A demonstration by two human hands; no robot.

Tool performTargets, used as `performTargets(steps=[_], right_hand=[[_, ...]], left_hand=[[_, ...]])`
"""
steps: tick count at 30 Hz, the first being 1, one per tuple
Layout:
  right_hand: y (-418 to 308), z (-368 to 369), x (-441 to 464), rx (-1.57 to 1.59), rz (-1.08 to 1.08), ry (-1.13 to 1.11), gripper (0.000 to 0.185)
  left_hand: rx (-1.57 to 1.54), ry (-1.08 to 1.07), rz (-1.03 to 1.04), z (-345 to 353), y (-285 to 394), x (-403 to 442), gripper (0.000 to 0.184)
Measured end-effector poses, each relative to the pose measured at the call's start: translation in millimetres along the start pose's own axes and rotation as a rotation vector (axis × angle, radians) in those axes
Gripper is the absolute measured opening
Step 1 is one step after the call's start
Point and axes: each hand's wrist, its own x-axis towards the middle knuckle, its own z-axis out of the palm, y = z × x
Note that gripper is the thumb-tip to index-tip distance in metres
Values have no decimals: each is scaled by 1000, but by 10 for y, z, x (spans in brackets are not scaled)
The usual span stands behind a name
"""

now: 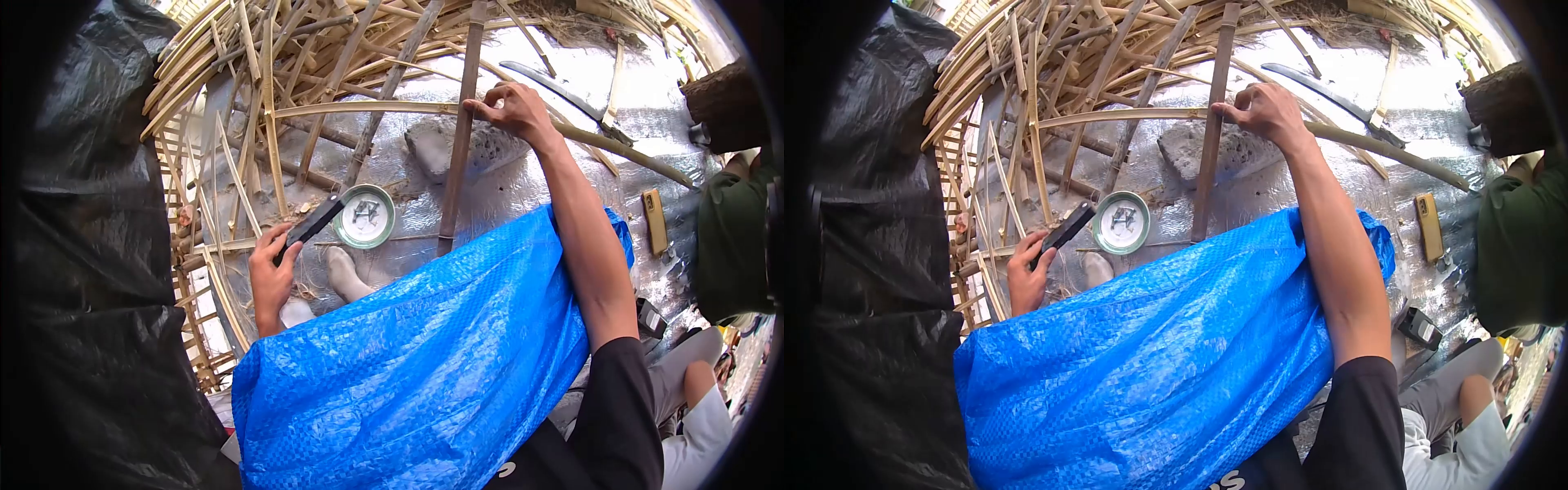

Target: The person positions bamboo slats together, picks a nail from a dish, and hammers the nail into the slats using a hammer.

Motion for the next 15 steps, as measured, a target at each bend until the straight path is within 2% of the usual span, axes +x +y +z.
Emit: performTargets(steps=[1,2,5,9,12,15], right_hand=[[-19,-5,-28,-71,-57,121,61],[-30,-14,-37,-76,-62,121,61],[-65,-52,37,3,28,-28,54],[-28,-25,59,98,102,-64,52],[-6,-38,90,75,181,-90,50],[69,31,144,187,142,-69,50]], left_hand=[[12,38,-25,-60,-115,-129,28],[22,75,-52,-98,-262,-266,27],[104,176,-168,-193,-663,-636,27],[112,212,-324,-170,-1532,-1193,32],[136,190,-432,-58,-1843,-1375,33],[170,156,-517,28,-2055,-1509,34]])
